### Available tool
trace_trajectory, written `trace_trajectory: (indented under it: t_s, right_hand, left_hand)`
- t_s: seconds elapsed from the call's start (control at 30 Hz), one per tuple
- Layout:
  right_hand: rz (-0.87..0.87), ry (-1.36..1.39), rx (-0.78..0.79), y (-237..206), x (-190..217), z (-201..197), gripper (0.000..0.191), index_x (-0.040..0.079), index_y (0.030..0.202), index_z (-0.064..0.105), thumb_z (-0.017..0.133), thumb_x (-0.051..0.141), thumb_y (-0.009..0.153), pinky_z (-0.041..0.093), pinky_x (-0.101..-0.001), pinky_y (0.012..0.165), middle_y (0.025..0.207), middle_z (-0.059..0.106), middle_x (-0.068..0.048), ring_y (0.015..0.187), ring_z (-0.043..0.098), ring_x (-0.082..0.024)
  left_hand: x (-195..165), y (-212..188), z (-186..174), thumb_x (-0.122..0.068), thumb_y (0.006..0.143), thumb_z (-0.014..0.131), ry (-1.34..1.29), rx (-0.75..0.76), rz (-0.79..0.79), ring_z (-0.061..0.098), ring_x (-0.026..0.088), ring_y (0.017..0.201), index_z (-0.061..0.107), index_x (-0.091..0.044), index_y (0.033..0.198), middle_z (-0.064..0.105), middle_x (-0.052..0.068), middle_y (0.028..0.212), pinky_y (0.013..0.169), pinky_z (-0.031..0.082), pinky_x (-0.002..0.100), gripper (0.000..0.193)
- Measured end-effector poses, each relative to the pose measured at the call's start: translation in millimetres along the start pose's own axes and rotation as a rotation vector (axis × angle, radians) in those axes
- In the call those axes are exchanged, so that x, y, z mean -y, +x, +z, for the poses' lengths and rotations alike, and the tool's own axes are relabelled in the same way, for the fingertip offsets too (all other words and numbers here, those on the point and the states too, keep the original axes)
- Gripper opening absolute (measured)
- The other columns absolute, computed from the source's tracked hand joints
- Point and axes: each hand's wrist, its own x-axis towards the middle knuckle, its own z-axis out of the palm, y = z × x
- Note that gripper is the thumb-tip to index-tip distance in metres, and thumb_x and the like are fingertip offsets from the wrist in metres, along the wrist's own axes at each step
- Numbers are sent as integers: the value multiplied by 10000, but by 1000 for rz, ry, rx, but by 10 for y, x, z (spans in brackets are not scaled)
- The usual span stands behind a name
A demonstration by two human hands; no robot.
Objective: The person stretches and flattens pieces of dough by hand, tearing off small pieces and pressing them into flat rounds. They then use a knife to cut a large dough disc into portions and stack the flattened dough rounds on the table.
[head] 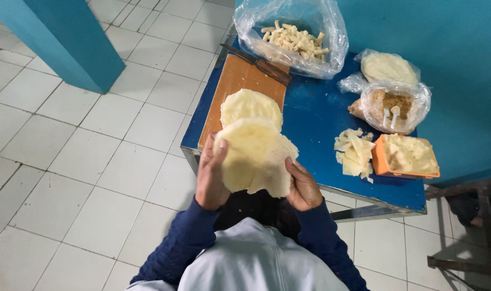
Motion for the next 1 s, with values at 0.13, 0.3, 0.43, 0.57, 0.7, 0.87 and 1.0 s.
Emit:
trace_trajectory:
  t_s: [0.13, 0.3, 0.43, 0.57, 0.7, 0.87, 1.0]
  right_hand:
    - [-5, 87, -68, 4, -39, -170, 386, -1, 1401, 524, 548, 180, 1061, 537, -380, 1026, 1285, 688, -133, 1172, 657, -224]
    - [-108, 64, -197, -1, 266, -254, 385, -10, 1378, 544, 570, 168, 1037, 563, -367, 988, 1302, 681, -143, 1170, 687, -239]
    - [-1031, -1694, 106, 140, 881, -86, 354, -20, 1400, 563, 484, 89, 1073, 586, -318, 882, 1237, 633, -96, 1051, 688, -211]
    - [-672, -1202, -144, 935, 775, 319, 262, -6, 1327, 739, 567, 57, 1141, 463, -288, 760, 1027, 677, -228, 800, 589, -91]
    - [-1081, -2040, 327, 1122, 295, 548, 474, 81, 1332, 649, 604, -60, 881, 503, -451, 1138, 1399, 663, -113, 1347, 611, -281]
    - [-920, -2002, 383, 969, 188, 648, 515, 111, 1401, 593, 625, -45, 911, 373, -476, 1205, 1461, 601, -96, 1439, 497, -293]
    - [-850, -2059, 431, 906, 303, 649, 646, 115, 1439, 540, 594, -76, 824, 341, -502, 1214, 1514, 542, -105, 1458, 454, -298]
  left_hand:
    - [-136, -13, -90, -213, 1079, 517, -160, -56, 6, 626, 275, 1190, 449, -23, 1360, 604, 153, 1331, 1007, 550, 466, 346]
    - [-412, -62, -264, -284, 1037, 471, -202, -147, 156, 594, 317, 1265, 415, -110, 1462, 560, 125, 1419, 1048, 499, 526, 463]
    - [-584, -66, -525, -259, 1100, 428, -358, -133, 233, 518, 301, 1416, 435, -71, 1537, 520, 116, 1551, 1217, 395, 492, 476]
    - [-584, -19, -719, -302, 1143, 349, -478, -71, 288, 497, 316, 1432, 466, -12, 1513, 521, 149, 1549, 1234, 374, 505, 485]
    - [-597, -15, -813, -290, 1111, 309, -469, -148, 307, 512, 316, 1426, 470, -11, 1496, 540, 144, 1535, 1231, 376, 510, 502]
    - [-645, -31, -789, -233, 1104, 362, -545, -99, 308, 509, 322, 1439, 464, 25, 1511, 540, 171, 1541, 1250, 369, 500, 493]
    - [-653, -7, -666, -203, 1080, 410, -552, -54, 282, 511, 315, 1438, 472, 15, 1506, 552, 167, 1530, 1249, 361, 493, 483]
